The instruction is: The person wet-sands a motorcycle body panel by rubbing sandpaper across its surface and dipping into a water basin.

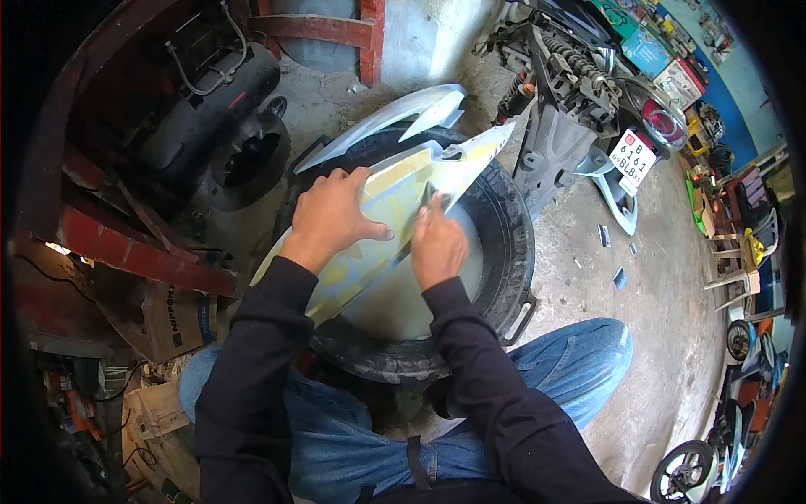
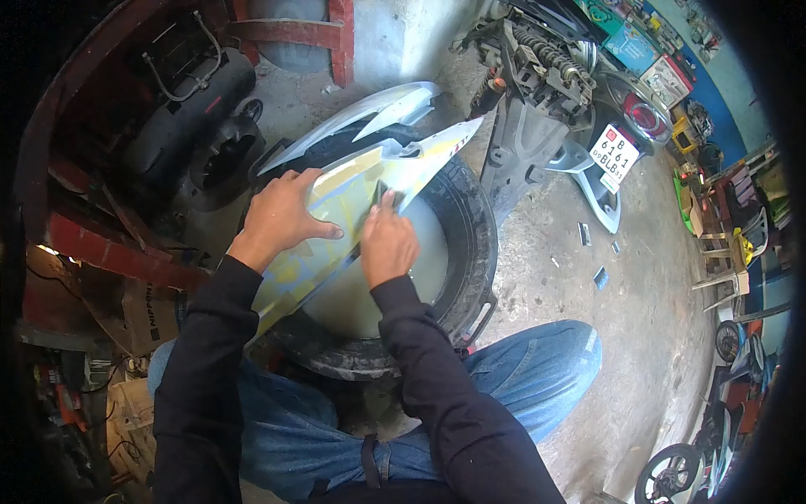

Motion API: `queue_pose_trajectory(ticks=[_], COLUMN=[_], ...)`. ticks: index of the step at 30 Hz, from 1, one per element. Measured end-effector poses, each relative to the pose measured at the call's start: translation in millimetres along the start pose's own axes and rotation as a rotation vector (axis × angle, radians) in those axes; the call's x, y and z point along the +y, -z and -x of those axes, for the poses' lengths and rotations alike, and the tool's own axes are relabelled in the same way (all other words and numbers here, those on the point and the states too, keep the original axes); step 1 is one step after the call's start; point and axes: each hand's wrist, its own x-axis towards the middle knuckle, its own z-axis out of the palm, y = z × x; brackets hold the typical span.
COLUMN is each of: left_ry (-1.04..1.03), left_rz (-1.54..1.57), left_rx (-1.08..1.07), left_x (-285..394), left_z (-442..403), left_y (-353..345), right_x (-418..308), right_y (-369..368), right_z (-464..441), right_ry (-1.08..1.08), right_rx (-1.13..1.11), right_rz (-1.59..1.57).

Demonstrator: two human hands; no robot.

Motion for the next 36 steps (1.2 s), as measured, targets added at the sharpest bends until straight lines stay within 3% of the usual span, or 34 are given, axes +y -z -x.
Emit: queue_pose_trajectory(ticks=[4,8,10,11,12,13,15,16,19,20,24,25,27,29,33,36], left_ry=[0.004,0.011,-0.009,-0.016,-0.018,-0.013,-0.026,-0.019,-0.049,-0.060,-0.047,-0.041,0.009,0.000,0.009,-0.005], left_rz=[0.016,0.021,0.052,0.056,0.061,0.062,0.043,0.041,0.078,0.077,0.043,0.043,0.073,0.078,0.078,0.074], left_rx=[-0.019,-0.044,-0.025,-0.014,-0.008,-0.006,-0.018,-0.036,0.032,0.011,0.022,0.012,-0.067,-0.026,-0.060,-0.011], left_x=[-1,-6,-6,-6,-6,-7,-9,-9,-17,-16,-16,-17,-14,-13,-12,-12], left_z=[-5,-4,-6,-5,-5,-6,-6,-7,-8,-8,-9,-6,-11,-13,-10,-9], left_y=[4,2,2,2,3,4,2,4,-6,-4,-6,-8,-3,-1,-2,-4], right_x=[-6,7,3,-4,-12,-6,13,18,-3,-5,1,1,-13,-14,2,-17], right_y=[-7,-14,-8,-6,0,-2,-7,-14,-11,-12,-5,-10,0,-6,-8,-4], right_z=[56,-7,19,32,48,41,10,-11,16,40,-5,-17,12,61,-11,38], right_ry=[0.242,0.111,0.107,0.117,0.257,0.262,0.149,0.157,0.077,0.181,0.064,0.073,-0.026,0.081,0.025,0.004], right_rx=[0.068,0.024,-0.041,-0.100,0.032,0.029,-0.086,0.018,-0.029,0.027,-0.059,0.022,-0.094,-0.069,-0.055,-0.074], right_rz=[-0.153,-0.064,-0.037,-0.022,-0.155,-0.156,-0.054,-0.076,-0.002,-0.116,-0.093,-0.124,-0.076,-0.207,-0.097,-0.090])
